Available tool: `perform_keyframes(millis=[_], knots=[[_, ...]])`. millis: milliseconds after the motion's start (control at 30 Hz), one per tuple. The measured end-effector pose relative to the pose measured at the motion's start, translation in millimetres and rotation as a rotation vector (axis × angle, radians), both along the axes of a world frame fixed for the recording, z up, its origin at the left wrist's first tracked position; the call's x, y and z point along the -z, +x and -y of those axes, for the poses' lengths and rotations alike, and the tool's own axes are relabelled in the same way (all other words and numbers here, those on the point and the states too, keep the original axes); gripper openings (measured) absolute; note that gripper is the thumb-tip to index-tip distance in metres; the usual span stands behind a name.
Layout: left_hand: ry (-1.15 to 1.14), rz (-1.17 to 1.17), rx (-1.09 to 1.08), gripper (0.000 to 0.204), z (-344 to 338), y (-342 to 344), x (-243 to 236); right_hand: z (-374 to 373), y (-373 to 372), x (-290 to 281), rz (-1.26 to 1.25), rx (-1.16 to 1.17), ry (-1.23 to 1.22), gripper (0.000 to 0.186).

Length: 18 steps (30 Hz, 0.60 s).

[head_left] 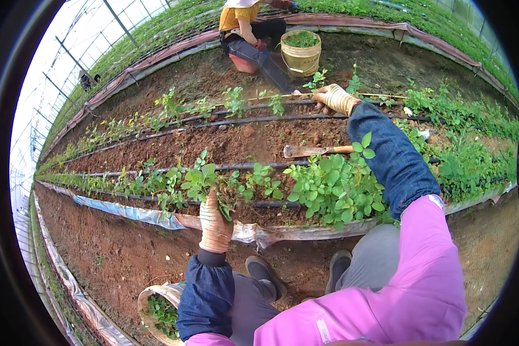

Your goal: The person kneels in a greenhouse and harvests leafy green plants by hand. They pull the plants from the soil, gather them into a bunch, and place them into a bucket positioned beside them.

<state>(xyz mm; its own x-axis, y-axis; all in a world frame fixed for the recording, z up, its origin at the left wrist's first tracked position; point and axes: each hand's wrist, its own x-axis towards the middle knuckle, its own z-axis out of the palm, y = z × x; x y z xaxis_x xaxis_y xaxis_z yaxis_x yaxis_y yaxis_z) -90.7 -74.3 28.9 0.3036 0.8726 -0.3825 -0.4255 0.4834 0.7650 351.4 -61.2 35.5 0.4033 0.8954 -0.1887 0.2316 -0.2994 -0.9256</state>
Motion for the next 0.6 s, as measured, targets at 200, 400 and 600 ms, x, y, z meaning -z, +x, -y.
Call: perform_keyframes(millis=[200, 400, 600], knots=[[-0.146, 0.096, 0.109, 0.019, -44.2, 3.0, 18.5, 71.9, -3.0, -41.4, -0.197, 0.057, 0.055, 0.020], [0.076, -0.053, -0.151, 0.019, -66.0, -52.0, -5.6, 150.4, -6.2, -60.2, 0.032, -0.007, 0.188, 0.027], [0.220, -0.320, -0.358, 0.024, -21.7, -222.5, -51.5, 249.9, 10.9, -70.6, 0.105, -0.057, 0.274, 0.037]])
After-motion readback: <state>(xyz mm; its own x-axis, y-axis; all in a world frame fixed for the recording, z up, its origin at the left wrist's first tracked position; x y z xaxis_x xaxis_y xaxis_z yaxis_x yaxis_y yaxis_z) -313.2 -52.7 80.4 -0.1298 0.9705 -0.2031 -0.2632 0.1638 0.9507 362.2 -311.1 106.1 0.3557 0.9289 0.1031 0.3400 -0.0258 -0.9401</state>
